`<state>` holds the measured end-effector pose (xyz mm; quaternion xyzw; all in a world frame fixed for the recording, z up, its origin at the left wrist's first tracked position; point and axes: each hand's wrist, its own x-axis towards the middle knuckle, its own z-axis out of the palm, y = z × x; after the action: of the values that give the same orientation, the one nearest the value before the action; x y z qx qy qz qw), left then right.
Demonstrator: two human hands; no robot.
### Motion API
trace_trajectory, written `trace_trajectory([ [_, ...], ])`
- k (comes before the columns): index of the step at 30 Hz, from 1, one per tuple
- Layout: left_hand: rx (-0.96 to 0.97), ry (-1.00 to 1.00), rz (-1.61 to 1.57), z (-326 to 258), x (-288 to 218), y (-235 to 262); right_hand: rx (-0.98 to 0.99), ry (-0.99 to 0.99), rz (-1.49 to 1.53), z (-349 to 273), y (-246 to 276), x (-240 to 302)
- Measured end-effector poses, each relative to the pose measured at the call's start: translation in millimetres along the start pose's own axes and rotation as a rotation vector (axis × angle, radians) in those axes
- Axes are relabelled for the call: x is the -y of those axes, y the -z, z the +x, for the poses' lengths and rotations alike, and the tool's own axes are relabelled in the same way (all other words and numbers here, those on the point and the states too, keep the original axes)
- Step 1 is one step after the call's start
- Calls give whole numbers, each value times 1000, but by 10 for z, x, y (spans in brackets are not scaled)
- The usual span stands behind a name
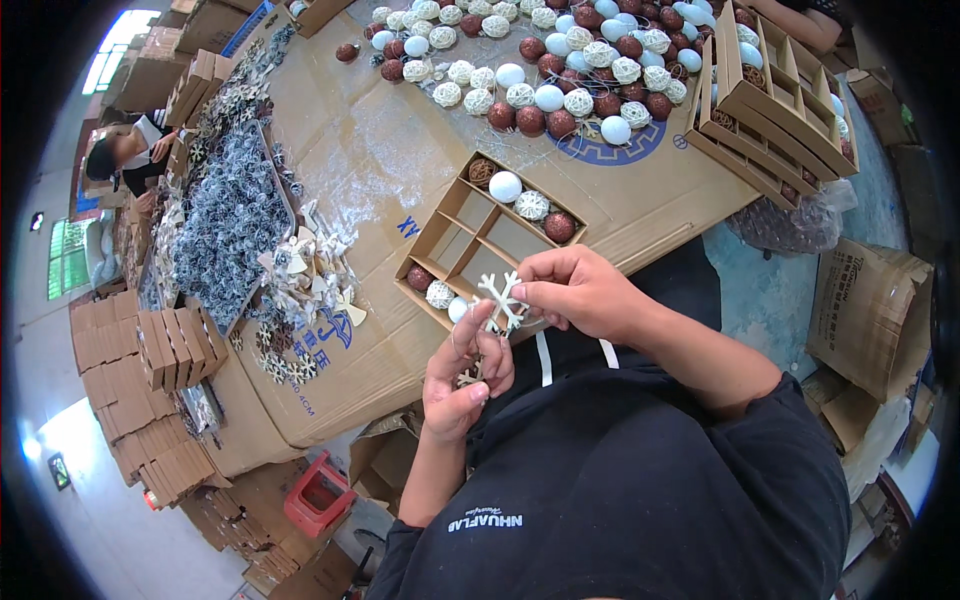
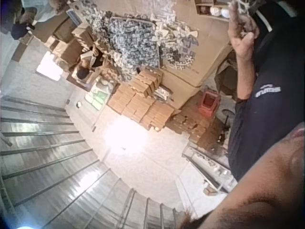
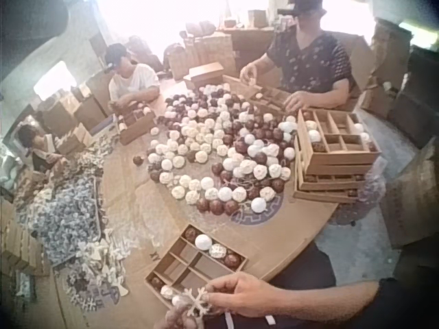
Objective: The person packs decorative ornaments by untangling and arranging frosted pinecones and wooden snowflakes, then placing them into the compartments of a partitioned cardboard box.
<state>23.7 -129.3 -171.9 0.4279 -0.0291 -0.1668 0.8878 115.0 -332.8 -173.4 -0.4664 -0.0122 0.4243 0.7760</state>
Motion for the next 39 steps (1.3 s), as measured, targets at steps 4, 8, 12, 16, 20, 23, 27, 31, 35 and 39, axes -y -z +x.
trace_trajectory([
  [4, -10, -2, 19, 70, -33, -30, -242, 71, 182, 12, 28, -77],
  [8, -54, -57, -106, 80, -79, -15, -361, 221, 104, 58, 77, -118],
  [12, -114, -110, -150, 164, -149, 6, -144, 278, -145, -104, 78, 126],
  [16, -99, -148, -58, 268, -167, 75, 80, 236, -590, -244, 48, 430],
  [20, -42, -73, -46, 310, -141, 19, 228, 438, -927, -155, -67, 435],
  [23, -18, 98, 19, 287, -111, -25, 301, 399, -1064, -102, -195, 394],
  [27, -4, 136, 192, 233, -42, 3, 216, 491, -1127, -34, -280, 206],
  [31, -10, 167, -3, 178, -64, 107, 47, 582, -965, 29, -355, 43],
  [35, -198, 154, -278, 190, 43, 11, -75, 710, -1161, 86, -338, -3],
  [39, 26, 106, -221, 200, 38, 180, -25, 614, -1005, 104, -357, 92],
])
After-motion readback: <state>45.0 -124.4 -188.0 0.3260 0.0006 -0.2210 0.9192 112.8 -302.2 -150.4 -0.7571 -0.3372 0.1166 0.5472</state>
